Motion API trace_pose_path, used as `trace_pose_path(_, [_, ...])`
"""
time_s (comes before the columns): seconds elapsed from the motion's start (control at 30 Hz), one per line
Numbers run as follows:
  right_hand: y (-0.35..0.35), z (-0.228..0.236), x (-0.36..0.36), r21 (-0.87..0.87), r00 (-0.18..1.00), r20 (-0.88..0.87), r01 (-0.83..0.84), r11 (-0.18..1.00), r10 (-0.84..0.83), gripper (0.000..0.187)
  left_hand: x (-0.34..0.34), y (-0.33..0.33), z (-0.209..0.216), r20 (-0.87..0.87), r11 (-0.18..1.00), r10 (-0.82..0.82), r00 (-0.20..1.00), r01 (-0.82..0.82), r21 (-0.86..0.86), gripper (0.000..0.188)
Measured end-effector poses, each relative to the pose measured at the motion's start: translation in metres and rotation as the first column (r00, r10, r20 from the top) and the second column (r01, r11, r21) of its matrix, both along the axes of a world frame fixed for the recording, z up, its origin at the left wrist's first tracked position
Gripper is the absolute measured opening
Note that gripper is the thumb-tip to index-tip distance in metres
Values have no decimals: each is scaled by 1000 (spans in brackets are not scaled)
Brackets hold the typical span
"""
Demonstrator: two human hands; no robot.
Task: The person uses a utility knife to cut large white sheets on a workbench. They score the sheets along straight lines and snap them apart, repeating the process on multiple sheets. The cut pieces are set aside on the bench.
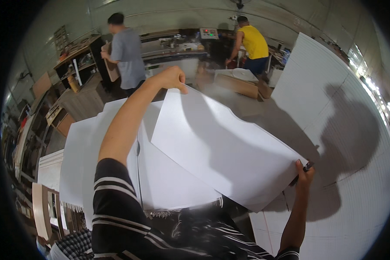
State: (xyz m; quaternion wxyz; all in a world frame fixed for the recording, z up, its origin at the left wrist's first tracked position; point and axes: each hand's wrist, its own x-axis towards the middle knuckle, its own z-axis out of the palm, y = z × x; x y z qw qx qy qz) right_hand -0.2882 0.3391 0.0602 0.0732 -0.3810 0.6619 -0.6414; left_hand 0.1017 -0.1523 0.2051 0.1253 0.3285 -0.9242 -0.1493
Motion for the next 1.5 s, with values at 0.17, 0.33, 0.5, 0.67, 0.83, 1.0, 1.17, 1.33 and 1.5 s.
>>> trace_pose_path(0.17, [0,-7,24,-26,971,189,151,988,-143,34,-51,-21,-50,-40,998,59,997,-59,-3,59])
trace_pose_path(0.33, [-28,-62,26,151,806,351,453,878,-476,47,-60,82,-145,-8,978,201,980,-201,-56,84])
trace_pose_path(0.5, [-41,-106,51,276,804,465,267,923,-371,49,-30,238,-217,117,943,322,939,-329,48,80])
trace_pose_path(0.67, [-27,-151,142,276,751,584,174,945,-309,45,0,275,-239,241,853,501,831,-522,26,76])
trace_pose_path(0.83, [32,-161,183,80,616,734,-496,865,286,20,52,259,-239,159,830,550,820,-557,3,72])
trace_pose_path(1.0, [76,-164,156,52,314,939,-526,849,137,27,50,221,-229,252,773,610,751,-634,23,73])
trace_pose_path(1.17, [122,-192,198,82,136,991,-450,889,-23,15,-26,159,-228,144,704,699,700,-709,30,73])
trace_pose_path(1.33, [170,-199,246,54,-307,940,-297,953,-149,30,-88,136,-244,110,668,743,660,-742,-61,69])
trace_pose_path(1.5, [175,-184,218,64,106,993,-151,987,-48,39,-86,111,-260,87,708,698,711,-668,-228,62])
